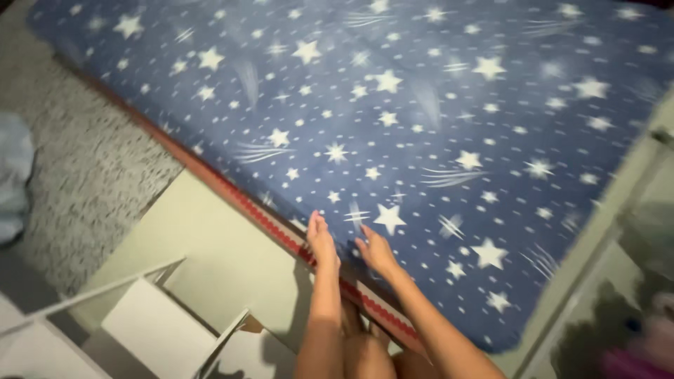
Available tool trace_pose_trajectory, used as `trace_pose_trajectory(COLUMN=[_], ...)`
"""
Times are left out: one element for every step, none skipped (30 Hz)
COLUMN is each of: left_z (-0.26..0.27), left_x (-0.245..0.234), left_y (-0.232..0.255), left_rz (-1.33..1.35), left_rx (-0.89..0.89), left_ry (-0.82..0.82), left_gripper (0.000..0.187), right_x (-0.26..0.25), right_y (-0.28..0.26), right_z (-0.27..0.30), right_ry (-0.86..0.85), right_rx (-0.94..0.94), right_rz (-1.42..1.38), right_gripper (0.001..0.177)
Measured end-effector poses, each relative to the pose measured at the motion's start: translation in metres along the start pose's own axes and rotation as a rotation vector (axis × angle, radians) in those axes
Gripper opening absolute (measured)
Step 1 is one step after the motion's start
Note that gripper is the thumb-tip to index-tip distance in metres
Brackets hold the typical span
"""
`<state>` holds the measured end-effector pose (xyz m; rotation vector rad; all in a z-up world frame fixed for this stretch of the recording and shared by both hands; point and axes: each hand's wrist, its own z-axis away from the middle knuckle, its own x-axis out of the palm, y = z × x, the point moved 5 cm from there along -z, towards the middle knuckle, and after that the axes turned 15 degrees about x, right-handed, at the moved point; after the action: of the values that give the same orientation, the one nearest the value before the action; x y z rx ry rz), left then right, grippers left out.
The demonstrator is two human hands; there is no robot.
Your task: The person fits a blue star-patterned cover onto a mattress on the floor by pulling it over the corners and tucking the edges.
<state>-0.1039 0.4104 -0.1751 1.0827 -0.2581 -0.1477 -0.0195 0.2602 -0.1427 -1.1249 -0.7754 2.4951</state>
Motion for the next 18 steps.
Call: trace_pose_trajectory(left_z=[0.011, 0.023, 0.034, 0.043, 0.053, 0.059, 0.066, 0.078, 0.088, 0.094, 0.102, 0.109, 0.118, 0.13, 0.141, 0.149, 0.157, 0.165], left_x=[0.014, 0.028, 0.04, 0.049, 0.058, 0.071, 0.083, 0.088, 0.093, 0.103, 0.112, 0.119, 0.128, 0.134, 0.139, 0.147, 0.154, 0.162], left_y=[0.026, 0.051, 0.075, 0.098, 0.117, 0.135, 0.15, 0.158, 0.165, 0.173, 0.182, 0.19, 0.198, 0.205, 0.211, 0.215, 0.218, 0.22], left_rz=[0.032, 0.064, 0.056, 0.012, -0.033, -0.039, -0.017, -0.003, -0.016, -0.044, -0.072, -0.081, -0.063, -0.047, -0.06, -0.087, -0.116, -0.124], left_rx=[0.014, 0.026, 0.019, -0.015, -0.047, -0.04, -0.037, -0.049, -0.056, -0.031, -0.005, -0.003, 0.012, 0.019, 0.012, -0.025, -0.061, -0.062], left_ry=[-0.028, -0.055, -0.082, -0.116, -0.15, -0.179, -0.222, -0.256, -0.277, -0.312, -0.348, -0.367, -0.396, -0.426, -0.447, -0.453, -0.458, -0.476], left_gripper=[0.044, 0.044, 0.044, 0.044, 0.044, 0.044, 0.043, 0.042, 0.042, 0.041, 0.04, 0.04, 0.038, 0.037, 0.037, 0.036, 0.036, 0.036], right_x=[-0.017, -0.033, -0.049, -0.064, -0.08, -0.097, -0.112, -0.121, -0.131, -0.148, -0.164, -0.175, -0.189, -0.201, -0.21, -0.224, -0.239, -0.254], right_y=[-0.011, -0.02, -0.029, -0.039, -0.048, -0.057, -0.057, -0.048, -0.045, -0.046, -0.044, -0.039, -0.037, -0.033, -0.03, -0.029, -0.03, -0.032], right_z=[0.004, 0.009, 0.014, 0.019, 0.025, 0.026, 0.029, 0.04, 0.045, 0.045, 0.045, 0.044, 0.047, 0.056, 0.065, 0.069, 0.075, 0.083], right_ry=[0.027, 0.054, 0.075, 0.116, 0.156, 0.18, 0.144, 0.094, 0.106, 0.203, 0.299, 0.312, 0.382, 0.45, 0.464, 0.47, 0.475, 0.489], right_rx=[0.01, 0.021, 0.037, 0.034, 0.031, 0.035, 0.16, 0.295, 0.311, 0.248, 0.185, 0.193, 0.117, 0.049, 0.067, 0.09, 0.113, 0.124], right_rz=[-0.05, -0.1, -0.111, -0.113, -0.114, -0.131, -0.194, -0.255, -0.27, -0.235, -0.198, -0.213, -0.225, -0.232, -0.243, -0.25, -0.258, -0.268], right_gripper=[0.053, 0.053, 0.053, 0.05, 0.048, 0.048, 0.046, 0.045, 0.045, 0.045, 0.045, 0.045, 0.044, 0.043, 0.043, 0.044, 0.044, 0.044])
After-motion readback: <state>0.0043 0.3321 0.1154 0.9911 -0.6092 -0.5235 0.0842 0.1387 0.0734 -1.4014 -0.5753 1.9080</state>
